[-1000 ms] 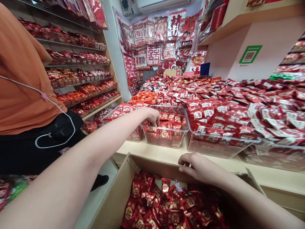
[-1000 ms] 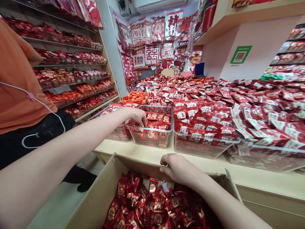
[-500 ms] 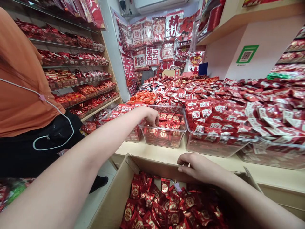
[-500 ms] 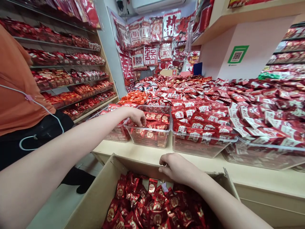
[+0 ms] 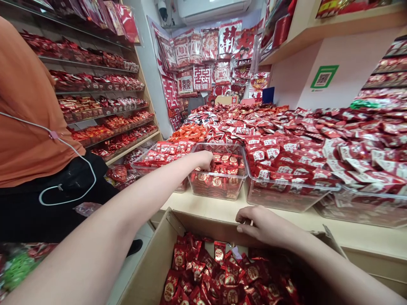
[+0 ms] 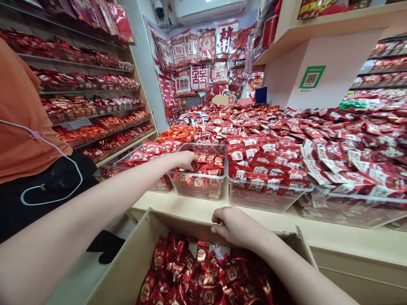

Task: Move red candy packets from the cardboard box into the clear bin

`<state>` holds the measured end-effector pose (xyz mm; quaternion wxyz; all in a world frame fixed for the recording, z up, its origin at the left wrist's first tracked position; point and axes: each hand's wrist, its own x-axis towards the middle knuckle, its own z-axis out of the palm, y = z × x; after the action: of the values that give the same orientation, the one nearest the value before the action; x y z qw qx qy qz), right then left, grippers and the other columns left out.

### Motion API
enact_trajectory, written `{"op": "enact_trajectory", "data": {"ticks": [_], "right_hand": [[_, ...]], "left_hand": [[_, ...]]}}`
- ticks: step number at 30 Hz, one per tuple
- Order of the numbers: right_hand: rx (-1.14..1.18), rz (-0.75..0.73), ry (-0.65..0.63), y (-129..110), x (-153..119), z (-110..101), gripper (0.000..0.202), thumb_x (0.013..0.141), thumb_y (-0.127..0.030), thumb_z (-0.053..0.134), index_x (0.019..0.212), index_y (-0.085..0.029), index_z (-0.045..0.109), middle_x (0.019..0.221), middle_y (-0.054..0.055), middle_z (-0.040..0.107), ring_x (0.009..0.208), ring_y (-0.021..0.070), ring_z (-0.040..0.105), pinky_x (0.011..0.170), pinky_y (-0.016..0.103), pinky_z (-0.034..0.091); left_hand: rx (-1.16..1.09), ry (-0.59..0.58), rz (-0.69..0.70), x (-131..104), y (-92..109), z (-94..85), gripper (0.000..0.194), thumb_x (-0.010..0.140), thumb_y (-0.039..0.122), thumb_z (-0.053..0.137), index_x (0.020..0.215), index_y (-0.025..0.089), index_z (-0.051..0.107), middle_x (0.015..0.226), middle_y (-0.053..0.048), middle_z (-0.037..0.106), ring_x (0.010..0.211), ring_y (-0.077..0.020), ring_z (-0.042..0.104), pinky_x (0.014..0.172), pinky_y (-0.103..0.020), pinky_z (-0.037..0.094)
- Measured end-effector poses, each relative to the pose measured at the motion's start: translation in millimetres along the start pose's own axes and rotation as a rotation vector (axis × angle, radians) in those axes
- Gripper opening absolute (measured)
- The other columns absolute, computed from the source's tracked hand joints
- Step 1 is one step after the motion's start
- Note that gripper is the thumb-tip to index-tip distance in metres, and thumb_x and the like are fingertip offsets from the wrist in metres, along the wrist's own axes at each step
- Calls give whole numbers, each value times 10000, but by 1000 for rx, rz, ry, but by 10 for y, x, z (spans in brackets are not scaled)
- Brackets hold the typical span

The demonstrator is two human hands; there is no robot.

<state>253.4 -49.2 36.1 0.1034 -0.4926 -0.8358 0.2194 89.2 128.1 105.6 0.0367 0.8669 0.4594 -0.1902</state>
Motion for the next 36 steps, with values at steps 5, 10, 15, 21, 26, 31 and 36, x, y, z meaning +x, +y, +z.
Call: {"op": "enact_trajectory", "data": {"ticks": [5,10,15,21,26,31,36], "right_hand": [[-9,18,-2,-6,2,-16,147,730,-245,478,771,-180,603,740,35,627,641,134,532,552,222,335],[7,34,-8,-13,-13,-17,165,734,-269,480,778,-174,608,750,43,626,657,137,536,565,221,340],[33,52,-13,22,-9,-28,173,723,-267,495,822,-183,609,778,36,630,669,135,540,570,214,350],[-147,-70,159,-124,36,111,169,764,-248,476,832,-143,591,847,76,598,783,165,513,693,250,373],[-318,-442,148,-428,5,453,197,820,-214,399,719,-153,557,783,53,567,748,148,465,695,258,352],[-365,-556,3,-450,3,668,167,789,-280,452,713,-168,550,713,17,567,649,129,457,631,247,349],[-297,-472,-70,-354,92,602,199,788,-273,439,734,-154,589,697,38,592,651,134,505,618,239,370]], "left_hand": [[-78,46,67,21,-36,17,214,771,266,527,933,131,561,909,-40,587,787,-142,557,720,-322,450],[-182,279,81,-293,42,-137,251,680,218,579,922,152,596,933,-50,609,799,-168,553,696,-255,407],[-477,246,428,-1139,565,12,237,764,352,468,836,175,606,773,-3,630,695,-107,558,587,-177,402],[-143,-442,524,-1253,1222,1383,434,607,227,592,1037,168,591,918,-143,629,733,-287,591,544,-334,424],[-583,-57,377,-948,1273,2274,465,598,300,621,1052,214,567,978,-85,602,848,-274,557,648,-338,410],[-680,-3,386,-918,1321,2432,181,682,283,548,842,257,629,644,10,586,640,-173,539,547,-259,380],[-671,-85,432,-910,1351,2333,110,579,246,635,688,253,646,483,30,505,459,-132,452,450,-231,326]]}}
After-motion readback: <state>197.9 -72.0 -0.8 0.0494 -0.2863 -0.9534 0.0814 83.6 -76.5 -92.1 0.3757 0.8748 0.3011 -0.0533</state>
